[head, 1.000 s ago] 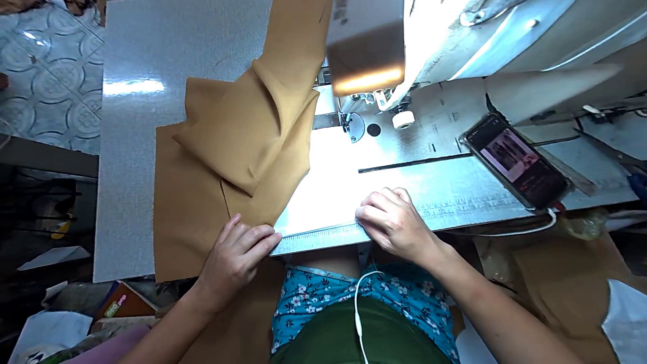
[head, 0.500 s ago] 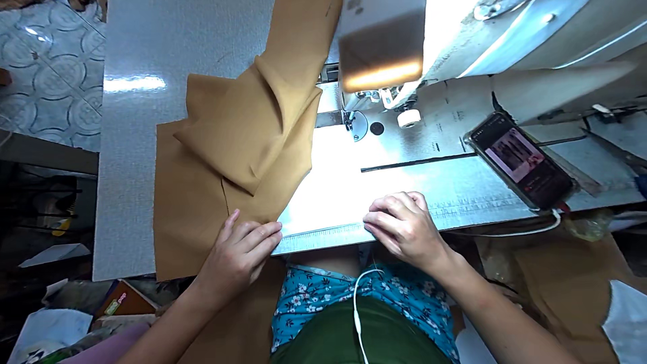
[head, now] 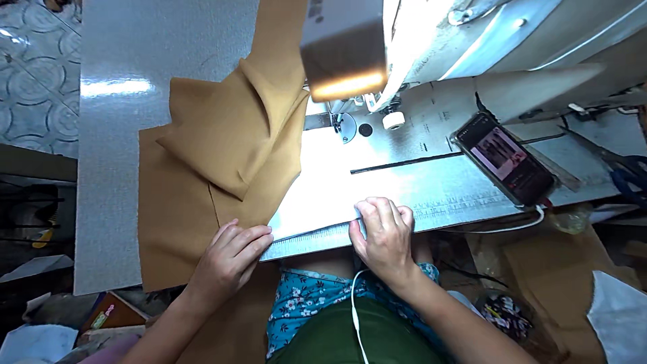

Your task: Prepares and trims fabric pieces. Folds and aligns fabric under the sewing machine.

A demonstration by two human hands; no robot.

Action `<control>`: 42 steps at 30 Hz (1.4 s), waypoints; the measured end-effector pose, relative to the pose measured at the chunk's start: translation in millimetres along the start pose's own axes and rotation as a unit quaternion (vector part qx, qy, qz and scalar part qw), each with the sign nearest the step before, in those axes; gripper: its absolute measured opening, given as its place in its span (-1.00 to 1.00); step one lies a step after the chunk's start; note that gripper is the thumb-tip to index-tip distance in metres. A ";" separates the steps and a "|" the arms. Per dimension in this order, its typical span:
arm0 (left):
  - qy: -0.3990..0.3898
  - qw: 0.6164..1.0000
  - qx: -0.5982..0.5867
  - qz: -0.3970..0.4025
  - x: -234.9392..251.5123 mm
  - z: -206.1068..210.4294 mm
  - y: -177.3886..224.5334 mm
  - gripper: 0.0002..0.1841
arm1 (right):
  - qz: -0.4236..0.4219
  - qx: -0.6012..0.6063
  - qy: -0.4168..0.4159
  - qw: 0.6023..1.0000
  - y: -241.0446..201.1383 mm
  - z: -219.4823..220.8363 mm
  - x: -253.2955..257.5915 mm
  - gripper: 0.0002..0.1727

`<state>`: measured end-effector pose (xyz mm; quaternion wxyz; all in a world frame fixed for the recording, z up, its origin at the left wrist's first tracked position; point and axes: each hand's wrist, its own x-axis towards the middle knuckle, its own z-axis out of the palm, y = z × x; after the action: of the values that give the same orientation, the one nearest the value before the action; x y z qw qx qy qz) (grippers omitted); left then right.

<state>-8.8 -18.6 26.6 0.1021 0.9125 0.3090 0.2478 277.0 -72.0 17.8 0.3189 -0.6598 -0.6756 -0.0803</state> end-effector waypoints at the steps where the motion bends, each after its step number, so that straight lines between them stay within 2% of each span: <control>1: 0.003 1.000 -0.001 0.001 -0.7 0.5 -0.4 -0.78 | 0.028 0.013 -0.005 1.000 -3.5 -0.8 -0.6 -0.73; 6: 0.012 1.000 -0.008 -0.002 -1.8 2.1 -0.7 -0.78 | 0.128 0.087 -0.062 0.986 -12.7 -8.7 -0.2 -0.47; 9: 0.014 1.000 -0.012 -0.005 -1.9 2.1 -0.2 -0.79 | 0.119 0.060 -0.041 0.990 -12.9 -4.5 0.7 -0.52; 15: 0.028 0.999 -0.029 -0.019 -2.0 2.8 0.2 -0.79 | 0.032 0.021 -0.021 0.999 -7.8 -1.3 -4.5 -0.57; 19: 0.033 0.999 -0.027 -0.017 -1.7 3.7 -0.5 -0.78 | 0.053 -0.002 0.007 0.999 -10.0 1.0 -4.1 -0.61; 23: 0.029 0.999 -0.023 -0.017 -2.1 2.9 0.2 -0.79 | 0.074 -0.014 0.021 0.997 -13.7 5.8 -1.1 -0.52; 28: 0.025 0.999 -0.019 -0.018 -1.6 2.0 1.0 -0.79 | 0.072 -0.033 0.039 0.996 -9.8 9.6 0.2 -0.65; 34: 0.022 1.000 0.004 -0.006 -2.0 2.5 1.4 -0.79 | -0.011 -0.039 0.038 0.998 4.7 4.5 0.9 -0.68; 39: 0.024 1.000 0.006 -0.001 -3.0 2.9 1.6 -0.79 | -0.160 0.036 0.025 0.986 25.3 1.4 5.3 -0.95; 42: 0.024 1.000 0.007 0.000 -3.2 3.2 2.2 -0.78 | -0.247 0.087 -0.020 0.965 36.7 -2.4 12.8 -0.88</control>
<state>-8.3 -22.4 23.3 0.0881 0.9070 0.3136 0.2671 313.3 -58.2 15.0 0.3318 -0.4441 -0.8280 -0.0846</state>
